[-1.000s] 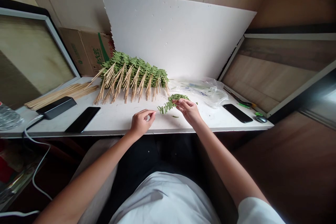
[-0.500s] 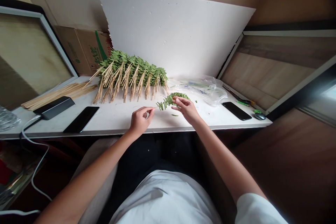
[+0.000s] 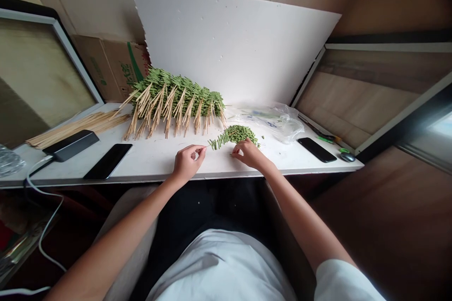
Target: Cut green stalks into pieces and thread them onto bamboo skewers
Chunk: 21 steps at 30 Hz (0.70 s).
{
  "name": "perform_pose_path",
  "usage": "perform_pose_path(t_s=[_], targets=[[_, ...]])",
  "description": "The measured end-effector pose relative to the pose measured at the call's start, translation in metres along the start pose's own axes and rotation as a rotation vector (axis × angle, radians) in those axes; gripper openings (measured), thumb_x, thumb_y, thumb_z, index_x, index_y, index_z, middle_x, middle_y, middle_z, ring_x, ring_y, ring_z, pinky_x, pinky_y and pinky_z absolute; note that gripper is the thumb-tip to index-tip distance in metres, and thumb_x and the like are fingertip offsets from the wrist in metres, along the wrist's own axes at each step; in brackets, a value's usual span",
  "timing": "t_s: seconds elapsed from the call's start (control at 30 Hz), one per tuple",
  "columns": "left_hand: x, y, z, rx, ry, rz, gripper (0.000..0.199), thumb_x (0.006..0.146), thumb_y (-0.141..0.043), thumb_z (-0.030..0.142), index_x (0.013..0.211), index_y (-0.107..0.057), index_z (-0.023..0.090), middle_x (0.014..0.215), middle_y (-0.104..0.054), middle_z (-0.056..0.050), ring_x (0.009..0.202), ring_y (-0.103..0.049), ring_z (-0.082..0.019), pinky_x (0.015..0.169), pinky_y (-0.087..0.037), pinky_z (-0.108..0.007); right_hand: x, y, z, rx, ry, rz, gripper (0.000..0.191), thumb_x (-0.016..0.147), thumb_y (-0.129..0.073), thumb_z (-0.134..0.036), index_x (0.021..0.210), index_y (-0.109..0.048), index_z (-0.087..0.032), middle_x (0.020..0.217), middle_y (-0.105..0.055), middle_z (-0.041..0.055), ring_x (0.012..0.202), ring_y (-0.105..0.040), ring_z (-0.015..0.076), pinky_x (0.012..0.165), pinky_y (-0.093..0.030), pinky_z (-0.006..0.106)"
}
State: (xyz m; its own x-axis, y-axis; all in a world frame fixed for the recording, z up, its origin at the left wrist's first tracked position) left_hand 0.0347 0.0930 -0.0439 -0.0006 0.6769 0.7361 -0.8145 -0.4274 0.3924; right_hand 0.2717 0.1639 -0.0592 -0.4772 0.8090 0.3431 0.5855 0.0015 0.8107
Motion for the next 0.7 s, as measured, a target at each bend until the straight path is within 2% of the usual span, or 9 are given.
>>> perform_pose_path(t_s=[0.07, 0.13, 0.23, 0.3, 0.43, 0.57, 0.7], targets=[[0.0, 0.0, -0.001, -0.008, 0.004, 0.003, 0.019, 0.098, -0.069, 0.03, 0.099, -0.082, 0.017, 0.074, -0.072, -0.002, 0.054, -0.045, -0.011, 0.059, -0.04, -0.025, 0.001, 0.005, 0.002, 0.072, -0.04, 0.029, 0.017, 0.092, -0.077, -0.036, 0.087, -0.081, -0.021, 0.091, -0.08, 0.0115, 0.089, -0.072, 0.0295, 0.093, -0.055, 0.048], [0.001, 0.0, -0.002, -0.019, 0.007, 0.003, 0.019, 0.098, -0.069, 0.03, 0.098, -0.082, 0.016, 0.074, -0.072, -0.002, 0.054, -0.044, -0.011, 0.058, -0.04, -0.025, 0.003, 0.014, 0.011, 0.239, -0.115, 0.098, 0.024, 0.092, -0.076, -0.045, 0.091, -0.08, -0.021, 0.093, -0.081, 0.0111, 0.087, -0.073, 0.0274, 0.083, -0.057, 0.043], [0.001, 0.0, -0.003, -0.037, 0.015, 0.0, 0.018, 0.098, -0.069, 0.029, 0.098, -0.082, 0.016, 0.074, -0.073, -0.003, 0.054, -0.044, -0.011, 0.058, -0.04, -0.026, 0.003, 0.024, 0.03, 0.585, -0.237, 0.22, 0.038, 0.082, -0.084, -0.058, 0.091, -0.081, -0.021, 0.089, -0.08, 0.0084, 0.079, -0.071, 0.0228, 0.07, -0.055, 0.035], [0.0, -0.001, -0.004, -0.046, 0.024, -0.002, 0.018, 0.097, -0.07, 0.029, 0.098, -0.082, 0.016, 0.075, -0.074, -0.003, 0.054, -0.045, -0.011, 0.058, -0.041, -0.026, 0.002, 0.026, 0.038, 0.821, -0.297, 0.278, 0.043, 0.074, -0.091, -0.059, 0.092, -0.082, -0.022, 0.086, -0.078, 0.0058, 0.076, -0.068, 0.0199, 0.066, -0.053, 0.032], [-0.001, -0.003, -0.005, -0.058, 0.028, -0.011, 0.017, 0.097, -0.07, 0.028, 0.098, -0.082, 0.016, 0.076, -0.074, -0.003, 0.054, -0.046, -0.011, 0.057, -0.041, -0.026, 0.002, 0.025, 0.034, 1.125, -0.301, 0.301, 0.04, 0.07, -0.096, -0.052, 0.093, -0.082, -0.022, 0.087, -0.077, 0.0021, 0.079, -0.066, 0.0154, 0.073, -0.054, 0.029], [-0.002, -0.006, -0.004, -0.069, 0.023, -0.024, 0.016, 0.096, -0.07, 0.028, 0.098, -0.081, 0.017, 0.077, -0.075, -0.003, 0.054, -0.046, -0.011, 0.057, -0.041, -0.025, 0.003, 0.021, 0.028, 1.22, -0.31, 0.292, 0.037, 0.072, -0.096, -0.051, 0.091, -0.083, -0.022, 0.091, -0.079, 0.0026, 0.083, -0.07, 0.0152, 0.081, -0.056, 0.029], [-0.002, -0.006, -0.004, -0.063, 0.021, -0.028, 0.016, 0.097, -0.07, 0.028, 0.098, -0.082, 0.017, 0.077, -0.075, -0.003, 0.054, -0.046, -0.011, 0.057, -0.041, -0.026, 0.004, 0.012, 0.026, 1.273, -0.342, 0.271, 0.041, 0.07, -0.098, -0.052, 0.094, -0.084, -0.021, 0.101, -0.082, 0.007, 0.094, -0.076, 0.0197, 0.087, -0.06, 0.031]])
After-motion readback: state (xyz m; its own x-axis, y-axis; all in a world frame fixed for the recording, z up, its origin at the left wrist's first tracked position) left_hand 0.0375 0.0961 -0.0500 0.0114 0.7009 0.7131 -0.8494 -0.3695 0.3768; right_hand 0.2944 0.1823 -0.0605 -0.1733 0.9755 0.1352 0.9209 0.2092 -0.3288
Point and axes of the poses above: each hand's wrist, its own x-axis towards the middle knuckle, its own y-axis out of the back of the hand, z = x × y, the point moved 10 cm from there along x, towards the middle knuckle
